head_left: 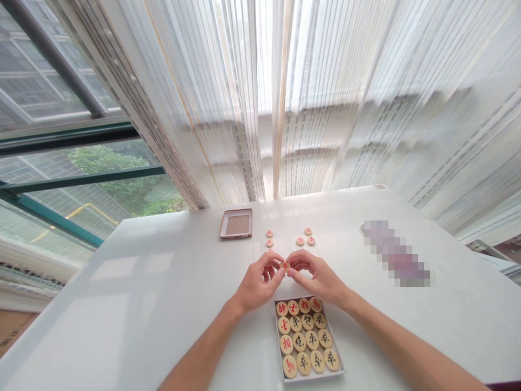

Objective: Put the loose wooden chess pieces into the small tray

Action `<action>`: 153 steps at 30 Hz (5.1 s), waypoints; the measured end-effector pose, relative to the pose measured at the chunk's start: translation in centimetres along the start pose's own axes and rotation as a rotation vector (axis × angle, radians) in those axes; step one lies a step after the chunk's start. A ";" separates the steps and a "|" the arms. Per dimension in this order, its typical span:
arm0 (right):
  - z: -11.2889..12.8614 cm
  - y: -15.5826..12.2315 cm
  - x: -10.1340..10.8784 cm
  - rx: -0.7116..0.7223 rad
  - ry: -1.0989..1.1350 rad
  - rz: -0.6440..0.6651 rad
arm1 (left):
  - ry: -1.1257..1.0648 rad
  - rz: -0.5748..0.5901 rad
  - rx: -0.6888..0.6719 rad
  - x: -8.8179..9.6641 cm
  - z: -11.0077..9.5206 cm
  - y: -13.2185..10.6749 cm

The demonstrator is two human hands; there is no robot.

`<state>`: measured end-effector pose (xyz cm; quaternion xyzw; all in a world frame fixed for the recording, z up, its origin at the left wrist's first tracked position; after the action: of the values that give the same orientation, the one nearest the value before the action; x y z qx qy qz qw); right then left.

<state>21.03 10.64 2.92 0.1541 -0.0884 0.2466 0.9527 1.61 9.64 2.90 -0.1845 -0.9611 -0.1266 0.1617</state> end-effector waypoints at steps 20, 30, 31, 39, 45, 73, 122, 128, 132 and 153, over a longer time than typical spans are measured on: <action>0.4 0.0 0.0 -0.014 0.004 -0.002 | -0.017 0.021 -0.017 -0.1 -0.1 -0.1; -0.1 0.2 0.7 -0.073 0.044 -0.074 | 0.152 0.025 -0.064 0.2 0.4 -0.2; -0.2 0.3 0.9 -0.072 0.064 -0.090 | 0.194 -0.003 -0.071 0.6 0.5 -0.2; -0.9 0.6 2.4 -0.033 0.169 -0.182 | 0.467 -0.102 -0.079 3.4 1.5 0.2; -0.9 0.6 2.7 -0.068 0.129 -0.189 | 0.593 -0.070 -0.058 4.5 2.0 0.2; -0.6 0.7 3.7 -0.103 0.098 -0.199 | 0.537 0.044 0.016 4.0 1.8 0.1; 4.7 -9.4 -3.7 -0.354 -0.149 -0.075 | 0.405 0.270 -0.129 0.4 -1.0 -0.9; 4.6 -9.0 -4.6 -0.394 -0.207 -0.093 | 0.417 0.307 -0.107 0.1 -1.1 -0.9; 4.3 -8.7 -5.0 -0.382 -0.309 -0.123 | 0.432 0.325 -0.100 -0.1 -1.0 -0.9; 2.5 -9.8 -6.2 -0.162 -0.522 -0.254 | 0.412 0.356 -0.064 -0.1 -0.7 -1.0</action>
<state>20.30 -1.12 1.27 0.1458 -0.3299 0.0697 0.9301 1.50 8.49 3.33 -0.3257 -0.8560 -0.1613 0.3675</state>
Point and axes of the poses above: each hand's wrist, its own y-axis towards the middle knuckle, its own x-axis out of the back of the hand, z = x × y, the point moved 1 cm from there along y, towards the middle knuckle, and after that the axes turned 4 degrees about z, right-handed, at the moved point
